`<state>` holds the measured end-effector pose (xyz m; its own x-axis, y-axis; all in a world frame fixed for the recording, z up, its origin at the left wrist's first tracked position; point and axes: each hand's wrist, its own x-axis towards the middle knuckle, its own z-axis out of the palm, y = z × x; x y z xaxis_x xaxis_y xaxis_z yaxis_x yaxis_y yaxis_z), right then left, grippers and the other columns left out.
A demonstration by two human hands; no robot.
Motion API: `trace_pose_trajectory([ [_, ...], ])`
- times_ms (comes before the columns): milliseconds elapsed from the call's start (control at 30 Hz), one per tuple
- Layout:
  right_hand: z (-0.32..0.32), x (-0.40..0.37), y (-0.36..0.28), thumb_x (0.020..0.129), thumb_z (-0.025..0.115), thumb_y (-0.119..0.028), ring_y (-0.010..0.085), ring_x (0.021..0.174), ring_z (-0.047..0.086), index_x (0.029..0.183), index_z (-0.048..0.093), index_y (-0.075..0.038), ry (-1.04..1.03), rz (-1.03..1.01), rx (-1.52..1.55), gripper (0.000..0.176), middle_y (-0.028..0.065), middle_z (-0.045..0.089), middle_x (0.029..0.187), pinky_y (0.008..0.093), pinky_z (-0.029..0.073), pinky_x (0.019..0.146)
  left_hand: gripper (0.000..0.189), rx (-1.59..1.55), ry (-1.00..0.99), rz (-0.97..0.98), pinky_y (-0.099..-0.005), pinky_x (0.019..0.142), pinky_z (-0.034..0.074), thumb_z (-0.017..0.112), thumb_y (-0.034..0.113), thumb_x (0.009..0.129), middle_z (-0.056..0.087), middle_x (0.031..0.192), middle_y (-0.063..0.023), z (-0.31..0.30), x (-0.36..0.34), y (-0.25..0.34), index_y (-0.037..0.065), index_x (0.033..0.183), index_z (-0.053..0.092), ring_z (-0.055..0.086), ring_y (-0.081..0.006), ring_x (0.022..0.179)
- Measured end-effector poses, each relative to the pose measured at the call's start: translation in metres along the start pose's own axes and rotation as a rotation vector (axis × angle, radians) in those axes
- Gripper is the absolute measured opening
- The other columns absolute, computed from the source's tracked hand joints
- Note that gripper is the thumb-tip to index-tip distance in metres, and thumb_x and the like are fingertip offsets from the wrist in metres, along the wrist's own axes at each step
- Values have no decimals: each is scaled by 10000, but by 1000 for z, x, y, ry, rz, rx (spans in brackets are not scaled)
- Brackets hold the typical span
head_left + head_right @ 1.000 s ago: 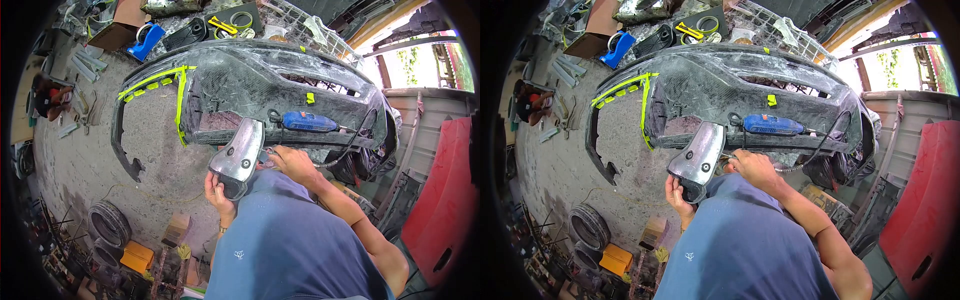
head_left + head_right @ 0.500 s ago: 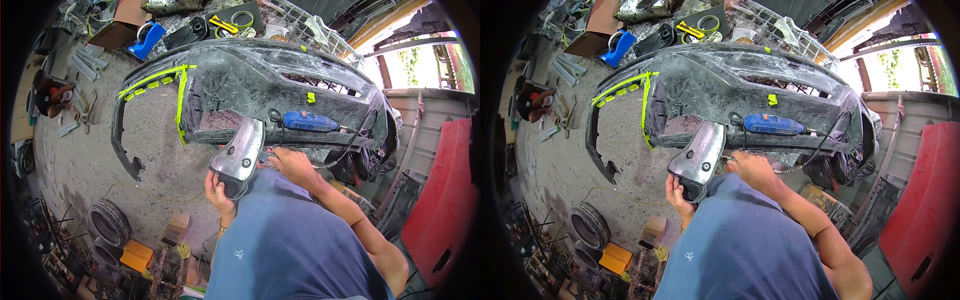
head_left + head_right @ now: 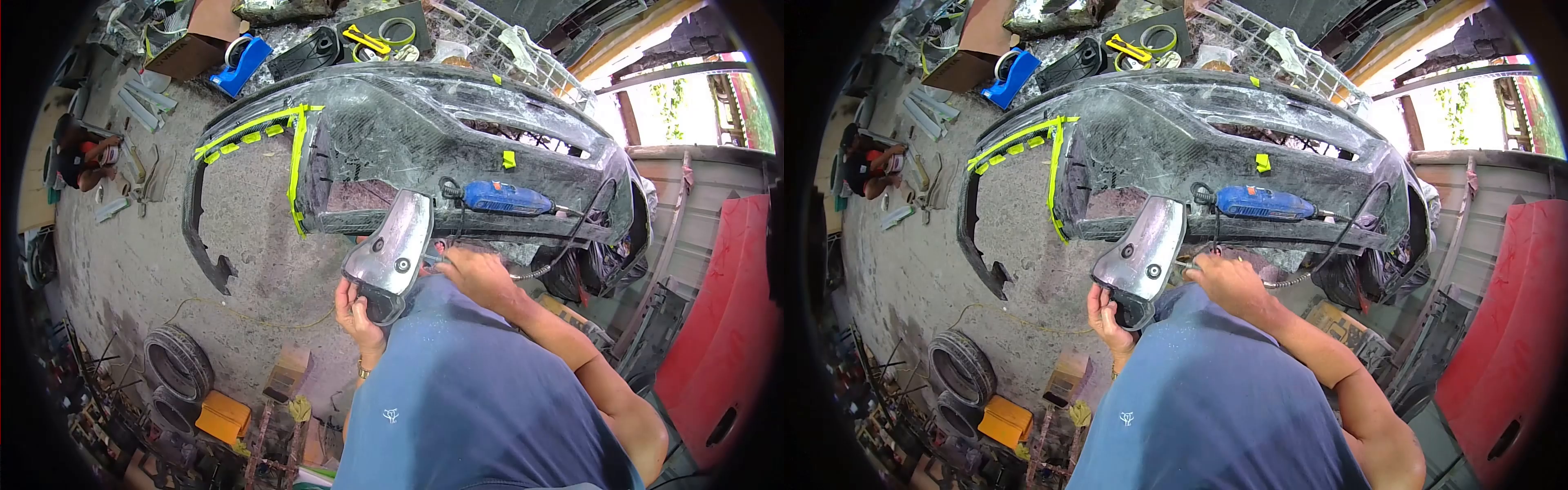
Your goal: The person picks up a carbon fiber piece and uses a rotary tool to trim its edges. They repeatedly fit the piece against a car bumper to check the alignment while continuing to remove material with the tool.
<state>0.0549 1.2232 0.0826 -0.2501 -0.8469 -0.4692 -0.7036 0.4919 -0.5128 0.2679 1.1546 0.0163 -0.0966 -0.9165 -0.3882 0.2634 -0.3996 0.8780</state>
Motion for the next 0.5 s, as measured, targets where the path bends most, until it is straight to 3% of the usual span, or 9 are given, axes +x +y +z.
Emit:
trace_pose_trajectory([
  [500, -4, 9, 5, 999, 475, -347, 415, 889, 653, 1044, 546, -32, 11, 0, 0, 326, 198, 673, 988, 516, 499, 760, 557, 10, -1, 9, -388, 1026, 451, 413, 20, 811, 557, 1309, -242, 0, 1, -1, -86, 1357, 445, 565, -287, 1181],
])
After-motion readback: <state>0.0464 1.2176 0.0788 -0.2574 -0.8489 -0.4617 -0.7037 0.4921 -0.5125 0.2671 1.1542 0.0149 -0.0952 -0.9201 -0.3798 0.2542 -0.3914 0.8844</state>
